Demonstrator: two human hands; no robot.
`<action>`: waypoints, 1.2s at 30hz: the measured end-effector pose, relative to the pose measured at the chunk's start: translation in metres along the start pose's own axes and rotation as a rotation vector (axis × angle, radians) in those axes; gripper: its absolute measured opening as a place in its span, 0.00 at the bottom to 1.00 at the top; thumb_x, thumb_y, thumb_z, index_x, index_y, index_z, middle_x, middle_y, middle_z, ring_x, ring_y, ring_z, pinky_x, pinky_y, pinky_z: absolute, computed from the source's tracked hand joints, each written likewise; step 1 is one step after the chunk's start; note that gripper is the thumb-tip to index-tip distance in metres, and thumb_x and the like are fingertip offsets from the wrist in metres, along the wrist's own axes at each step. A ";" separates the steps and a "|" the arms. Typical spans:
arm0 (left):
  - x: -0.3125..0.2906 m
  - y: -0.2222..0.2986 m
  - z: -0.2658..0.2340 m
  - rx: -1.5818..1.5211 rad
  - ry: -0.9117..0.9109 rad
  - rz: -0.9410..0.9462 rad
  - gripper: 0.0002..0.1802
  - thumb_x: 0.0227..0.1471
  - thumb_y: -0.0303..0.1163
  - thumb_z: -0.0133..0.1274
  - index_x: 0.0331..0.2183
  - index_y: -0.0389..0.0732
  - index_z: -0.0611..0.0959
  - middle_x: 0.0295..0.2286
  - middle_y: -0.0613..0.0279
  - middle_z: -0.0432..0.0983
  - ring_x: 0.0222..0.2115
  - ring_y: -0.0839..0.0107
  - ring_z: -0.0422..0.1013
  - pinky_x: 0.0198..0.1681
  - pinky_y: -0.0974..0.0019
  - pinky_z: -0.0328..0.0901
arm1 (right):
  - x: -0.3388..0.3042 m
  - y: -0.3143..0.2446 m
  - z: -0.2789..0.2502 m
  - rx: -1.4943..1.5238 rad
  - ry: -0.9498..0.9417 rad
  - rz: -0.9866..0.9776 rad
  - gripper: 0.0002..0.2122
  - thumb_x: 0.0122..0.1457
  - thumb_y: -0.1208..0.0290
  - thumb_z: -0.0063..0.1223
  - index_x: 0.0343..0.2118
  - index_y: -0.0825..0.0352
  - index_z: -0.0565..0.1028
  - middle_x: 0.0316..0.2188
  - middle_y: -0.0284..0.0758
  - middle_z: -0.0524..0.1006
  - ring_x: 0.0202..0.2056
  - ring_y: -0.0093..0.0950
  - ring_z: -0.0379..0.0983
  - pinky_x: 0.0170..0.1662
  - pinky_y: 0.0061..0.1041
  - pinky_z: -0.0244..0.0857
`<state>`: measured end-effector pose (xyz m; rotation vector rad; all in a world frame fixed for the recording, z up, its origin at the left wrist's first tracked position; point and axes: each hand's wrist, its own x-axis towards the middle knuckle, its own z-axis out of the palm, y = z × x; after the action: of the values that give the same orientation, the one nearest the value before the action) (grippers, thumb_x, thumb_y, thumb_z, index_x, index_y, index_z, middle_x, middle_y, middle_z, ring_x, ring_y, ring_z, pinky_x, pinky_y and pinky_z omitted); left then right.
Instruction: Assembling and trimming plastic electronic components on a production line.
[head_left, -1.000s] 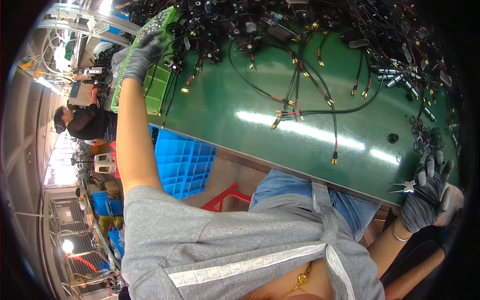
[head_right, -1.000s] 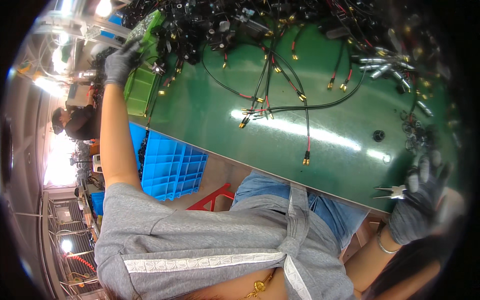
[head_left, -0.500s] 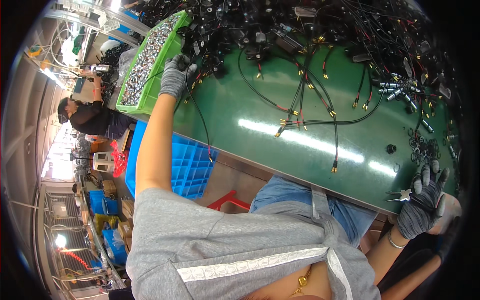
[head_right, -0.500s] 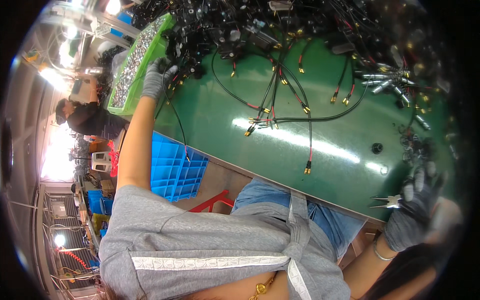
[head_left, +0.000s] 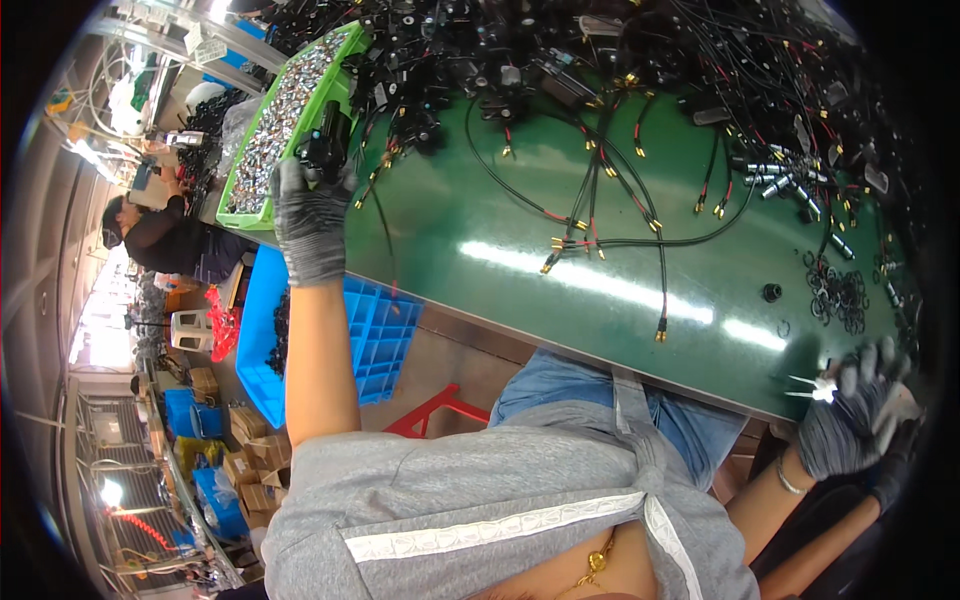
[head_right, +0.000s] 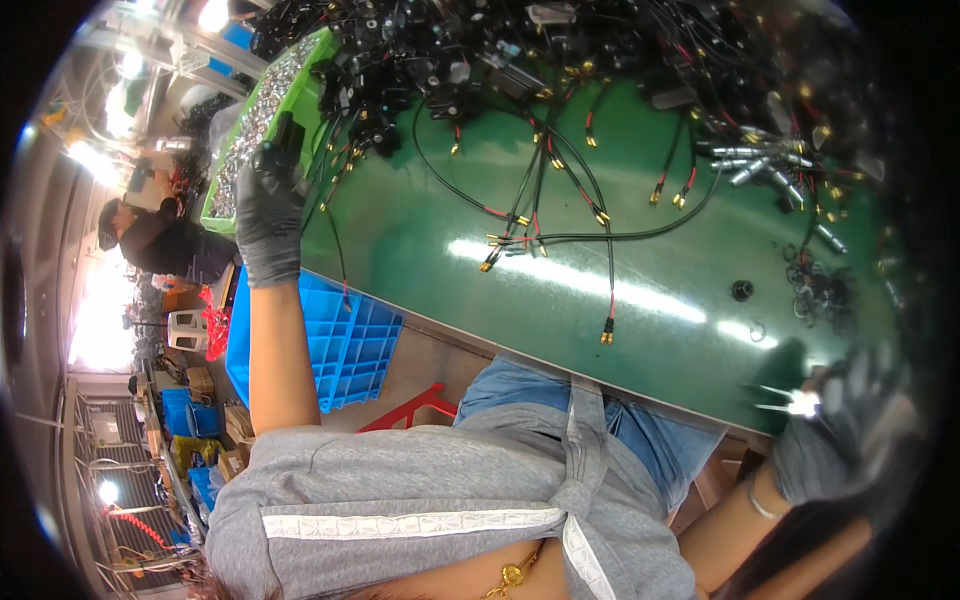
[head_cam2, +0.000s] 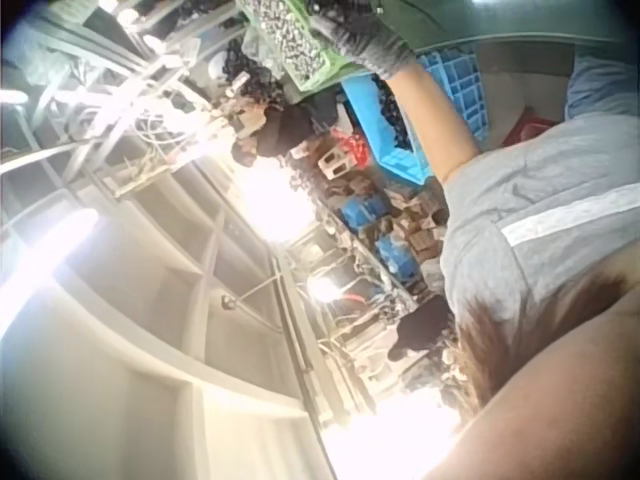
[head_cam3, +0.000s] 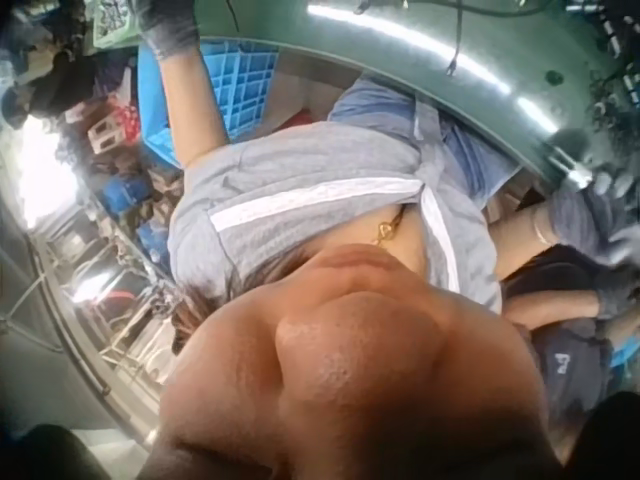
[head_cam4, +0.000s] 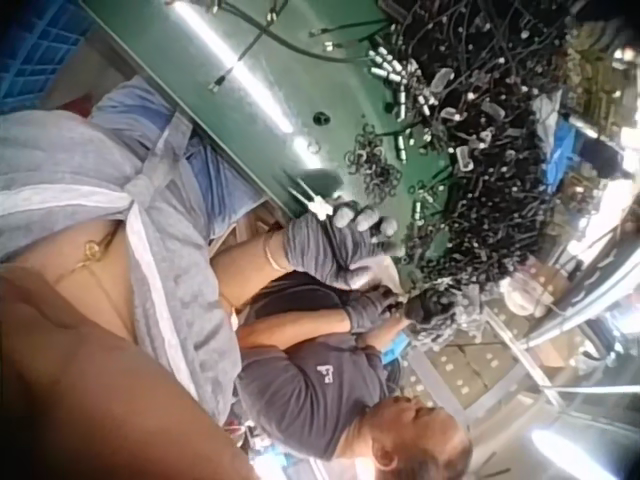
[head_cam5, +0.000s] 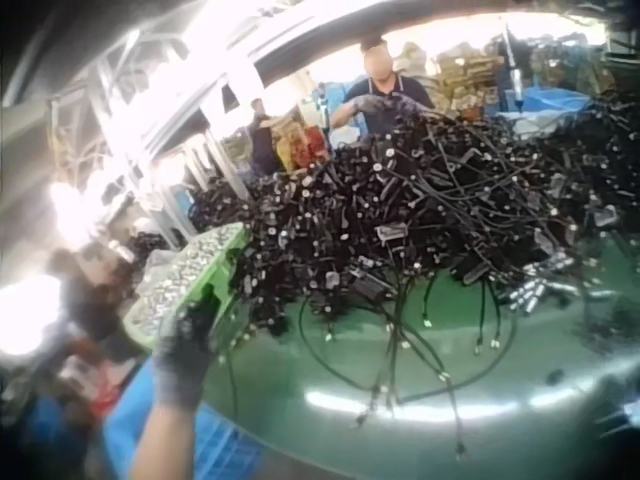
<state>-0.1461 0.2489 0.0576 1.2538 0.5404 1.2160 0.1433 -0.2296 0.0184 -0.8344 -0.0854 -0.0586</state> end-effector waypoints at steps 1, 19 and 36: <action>-0.006 0.008 -0.004 -0.294 -0.114 -0.152 0.15 0.56 0.44 0.52 0.33 0.41 0.78 0.29 0.64 0.76 0.31 0.65 0.73 0.37 0.59 0.71 | 0.002 -0.011 0.008 -0.018 -0.135 -0.101 0.31 0.59 0.59 0.36 0.61 0.74 0.53 0.59 0.51 0.55 0.47 0.35 0.60 0.46 0.27 0.60; -0.111 -0.066 0.057 0.155 -0.266 -0.005 0.27 0.45 0.25 0.61 0.48 0.43 0.71 0.36 0.70 0.66 0.36 0.80 0.64 0.42 0.72 0.63 | 0.039 0.015 -0.049 -0.902 -0.419 -0.642 0.14 0.57 0.75 0.52 0.47 0.66 0.72 0.46 0.37 0.71 0.48 0.30 0.67 0.54 0.31 0.61; -0.120 -0.067 0.075 0.462 0.190 0.376 0.26 0.40 0.11 0.49 0.45 0.39 0.71 0.38 0.64 0.62 0.37 0.74 0.63 0.45 0.71 0.61 | 0.037 0.008 -0.034 -0.832 -0.754 -0.187 0.09 0.59 0.79 0.47 0.42 0.70 0.72 0.39 0.33 0.74 0.44 0.24 0.69 0.52 0.24 0.61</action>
<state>-0.0956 0.1199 -0.0150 1.6923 0.7793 1.5943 0.1829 -0.2496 -0.0064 -1.6453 -0.8962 0.0550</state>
